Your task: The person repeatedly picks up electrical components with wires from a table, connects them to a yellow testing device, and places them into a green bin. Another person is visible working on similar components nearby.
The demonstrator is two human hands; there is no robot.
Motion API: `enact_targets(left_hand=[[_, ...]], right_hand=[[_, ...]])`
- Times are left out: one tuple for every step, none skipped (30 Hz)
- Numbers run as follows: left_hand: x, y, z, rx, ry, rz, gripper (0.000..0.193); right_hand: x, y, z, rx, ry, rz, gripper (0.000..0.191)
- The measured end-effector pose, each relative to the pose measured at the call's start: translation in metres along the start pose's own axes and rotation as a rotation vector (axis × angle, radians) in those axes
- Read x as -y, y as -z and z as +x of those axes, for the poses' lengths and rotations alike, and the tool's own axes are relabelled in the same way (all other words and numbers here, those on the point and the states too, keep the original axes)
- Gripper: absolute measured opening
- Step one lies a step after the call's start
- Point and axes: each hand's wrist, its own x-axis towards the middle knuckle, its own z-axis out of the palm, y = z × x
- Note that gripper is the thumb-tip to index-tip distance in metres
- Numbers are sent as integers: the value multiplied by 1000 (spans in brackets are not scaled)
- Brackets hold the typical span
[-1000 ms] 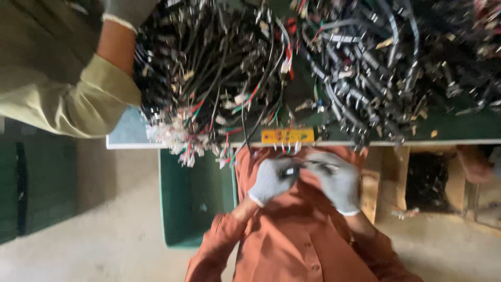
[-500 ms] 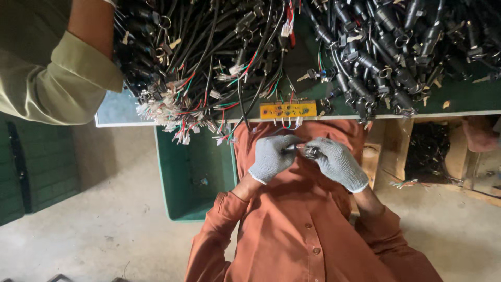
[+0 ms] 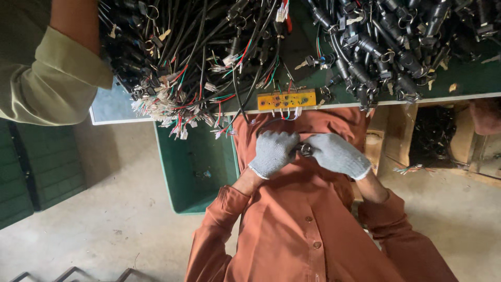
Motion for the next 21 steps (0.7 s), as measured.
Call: enact_targets(left_hand=[[0,-1,0,-13,-4,3,35],[-1,-1,0,-26,-8,7,33],[-2,-1,2,-5,4,-46,31],[-3,2,4,16,16,-98,30],[-6,6,7,37,29,-152,30],[-10,11,11,16,55,-199,28],[-14,19,14,-6,80,-245,27],[-18,27,19,-27,104,-293,27],[-20,37,24,-22,87,-353,32],[-20,47,27,-13,70,-415,36],[-19,57,30,-5,52,-476,41],[-15,66,34,-26,-15,-566,44],[-10,73,37,-48,-82,-656,48],[-7,76,40,-72,-152,-744,52],[-6,74,43,-145,-17,-608,39],[-6,69,45,-216,116,-471,26],[-7,62,47,-286,251,-333,17],[-8,52,48,-267,259,-175,16],[-8,41,49,-250,264,-15,17],[-7,31,51,-235,265,147,18],[-5,22,51,-278,254,157,18]], right_hand=[[3,1,1,-14,36,7,24],[7,2,2,-28,72,14,23],[10,3,2,-45,110,19,23],[13,4,1,-40,112,11,26],[15,4,0,-32,113,1,30],[17,4,-2,-25,118,-12,35],[18,2,-4,-121,158,-56,32],[19,0,-6,-217,197,-99,29],[18,-3,-8,-313,232,-139,27],[15,-5,-10,-337,251,-109,28],[12,-8,-11,-362,272,-79,29],[8,-10,-12,-388,294,-50,30],[4,-12,-12,-361,221,-53,26],[-1,-14,-11,-336,150,-57,23],[-4,-16,-11,-313,80,-61,20],[-7,-18,-10,-333,142,-85,21],[-8,-20,-10,-351,204,-108,24],[-8,-21,-10,-365,267,-132,26],[-7,-22,-10,-411,358,-223,25],[-5,-23,-10,-462,450,-315,23],[-3,-23,-11,-515,543,-411,22]])
